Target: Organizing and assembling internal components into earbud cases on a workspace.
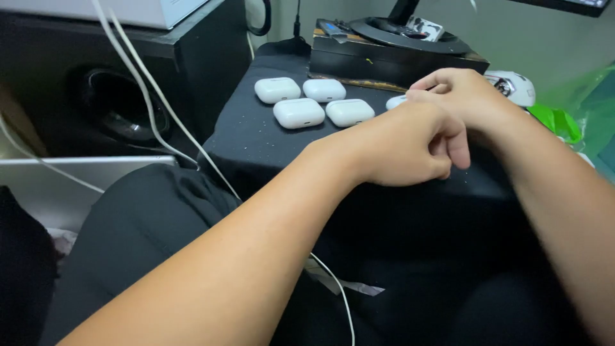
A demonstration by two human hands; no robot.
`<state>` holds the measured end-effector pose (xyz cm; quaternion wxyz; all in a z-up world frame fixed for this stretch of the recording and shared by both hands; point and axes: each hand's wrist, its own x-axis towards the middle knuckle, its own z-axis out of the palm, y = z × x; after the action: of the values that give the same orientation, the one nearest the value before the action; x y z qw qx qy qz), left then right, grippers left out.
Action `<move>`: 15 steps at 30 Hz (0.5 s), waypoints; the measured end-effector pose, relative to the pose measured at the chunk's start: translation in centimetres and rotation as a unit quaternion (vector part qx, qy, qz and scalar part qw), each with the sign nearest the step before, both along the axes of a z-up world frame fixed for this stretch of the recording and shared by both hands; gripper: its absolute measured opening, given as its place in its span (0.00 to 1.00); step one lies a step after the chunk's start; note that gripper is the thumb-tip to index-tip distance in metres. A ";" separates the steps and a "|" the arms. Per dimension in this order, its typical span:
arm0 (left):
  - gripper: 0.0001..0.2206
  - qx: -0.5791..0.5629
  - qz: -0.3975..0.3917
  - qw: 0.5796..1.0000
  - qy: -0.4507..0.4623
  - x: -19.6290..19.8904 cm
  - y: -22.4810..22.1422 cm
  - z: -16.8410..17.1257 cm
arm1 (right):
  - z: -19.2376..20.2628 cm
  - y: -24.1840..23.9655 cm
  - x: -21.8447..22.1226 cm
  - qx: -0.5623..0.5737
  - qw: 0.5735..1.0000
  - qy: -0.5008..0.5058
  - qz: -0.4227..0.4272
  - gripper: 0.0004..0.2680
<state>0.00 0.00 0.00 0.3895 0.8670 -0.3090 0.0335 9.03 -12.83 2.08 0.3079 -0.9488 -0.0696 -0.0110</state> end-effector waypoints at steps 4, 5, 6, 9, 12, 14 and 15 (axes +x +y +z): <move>0.15 0.037 0.010 0.999 0.013 -0.7 0.2 0.6 | 2.4 0.4 -3.8 -0.071 0.994 0.057 0.067 0.21; 0.15 0.036 0.009 0.999 0.011 -0.7 0.1 0.7 | 2.1 0.0 -3.0 -0.072 0.994 0.056 0.066 0.21; 0.15 0.042 0.011 0.999 0.020 -0.8 0.1 0.8 | 1.9 -0.3 -2.1 -0.086 0.992 0.047 0.083 0.22; 0.14 0.043 0.015 0.999 0.030 -0.7 0.1 0.6 | 0.8 0.0 0.5 -0.103 0.988 0.015 0.115 0.20; 0.13 0.029 0.009 0.999 0.027 -0.2 0.0 0.1 | -0.8 1.0 3.9 -0.122 0.983 -0.042 0.132 0.18; 0.13 0.019 0.004 1.000 0.024 -0.1 0.0 0.0 | -1.7 1.6 5.3 -0.137 0.978 -0.075 0.137 0.17; 0.14 0.029 0.009 0.999 0.028 -0.3 0.1 0.1 | -2.0 1.9 5.5 -0.126 0.979 -0.084 0.140 0.17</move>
<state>-0.26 0.09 0.10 0.3723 0.8814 -0.2909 0.0033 14.49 -10.94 0.08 0.1775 -0.9565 -0.2281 -0.0390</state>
